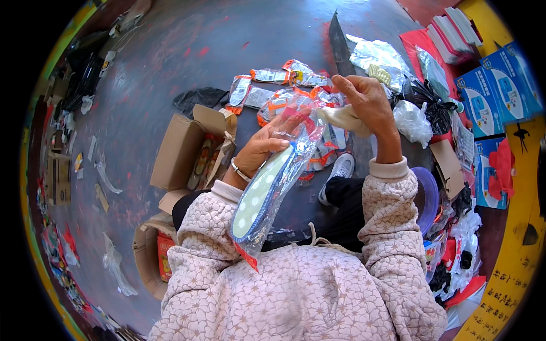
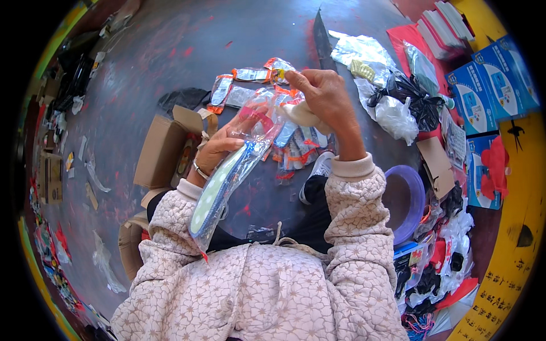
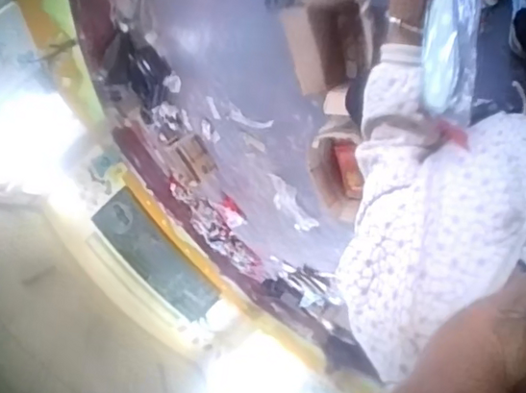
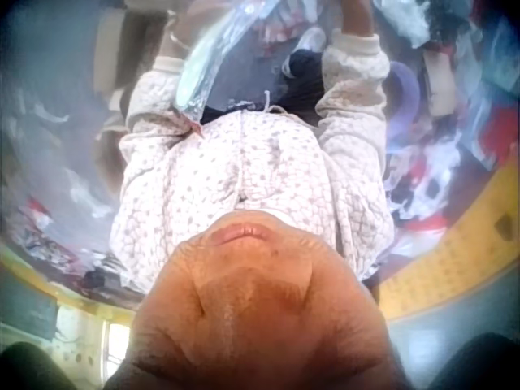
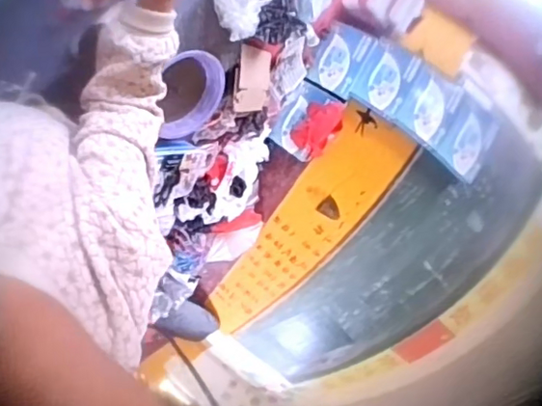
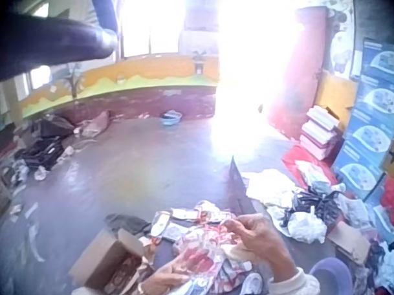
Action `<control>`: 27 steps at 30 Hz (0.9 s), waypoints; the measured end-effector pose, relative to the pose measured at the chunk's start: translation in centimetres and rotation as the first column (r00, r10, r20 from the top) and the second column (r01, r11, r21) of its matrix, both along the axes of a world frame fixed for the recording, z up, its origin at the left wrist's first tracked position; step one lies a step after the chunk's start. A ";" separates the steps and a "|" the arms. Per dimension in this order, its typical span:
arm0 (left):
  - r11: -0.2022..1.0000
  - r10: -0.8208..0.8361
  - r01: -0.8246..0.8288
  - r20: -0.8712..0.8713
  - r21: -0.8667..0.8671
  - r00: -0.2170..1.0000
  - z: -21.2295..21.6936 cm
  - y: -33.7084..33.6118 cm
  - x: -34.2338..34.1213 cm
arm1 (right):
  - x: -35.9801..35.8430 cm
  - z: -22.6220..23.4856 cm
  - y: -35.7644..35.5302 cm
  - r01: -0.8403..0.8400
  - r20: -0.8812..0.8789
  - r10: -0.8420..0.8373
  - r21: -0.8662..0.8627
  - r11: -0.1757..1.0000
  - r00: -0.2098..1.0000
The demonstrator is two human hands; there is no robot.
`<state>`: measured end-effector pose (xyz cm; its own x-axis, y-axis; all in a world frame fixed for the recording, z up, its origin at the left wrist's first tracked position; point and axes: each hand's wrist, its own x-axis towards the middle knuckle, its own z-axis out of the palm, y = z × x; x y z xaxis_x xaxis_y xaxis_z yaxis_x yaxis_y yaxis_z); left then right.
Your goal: The person sits on the floor and wipes the plastic packaging of packaged slippers with a cloth. They pick up individual packages, wipe them, and place them into a cardboard box.
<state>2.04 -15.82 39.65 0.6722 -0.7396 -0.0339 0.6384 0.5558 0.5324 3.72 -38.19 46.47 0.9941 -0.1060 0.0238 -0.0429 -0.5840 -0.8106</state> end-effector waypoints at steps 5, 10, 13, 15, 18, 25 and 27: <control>1.000 0.010 -0.010 0.034 -0.008 0.999 0.1 0.4 0.4 | -0.5 -0.6 -2.5 -0.083 -0.025 0.085 0.053 0.995 0.996; 0.999 0.032 -0.031 0.039 -0.022 0.999 -0.1 0.2 0.3 | -0.9 -0.3 -1.9 -0.151 -0.093 0.158 0.075 0.986 0.983; 0.999 0.038 -0.038 0.039 -0.013 0.999 -0.1 0.1 0.3 | -0.8 -0.8 -0.6 -0.209 -0.040 0.209 0.000 0.978 0.977; 0.998 0.052 -0.052 0.039 0.018 0.998 0.5 0.1 0.1 | -0.7 -1.9 0.6 -0.202 0.045 0.206 -0.093 0.975 0.977; 0.998 0.059 -0.060 0.043 0.021 0.997 0.3 0.0 0.1 | -0.6 -3.2 1.5 -0.136 0.176 0.175 -0.211 0.968 0.969; 0.993 0.069 -0.077 0.090 0.089 0.994 0.8 0.2 0.3 | 0.0 -3.4 -1.3 -0.006 0.152 0.028 -0.146 0.989 0.988; 0.987 0.088 -0.100 0.097 0.125 0.991 0.6 0.7 0.6 | 0.1 -3.8 -2.0 -0.003 0.130 0.019 -0.119 0.993 0.991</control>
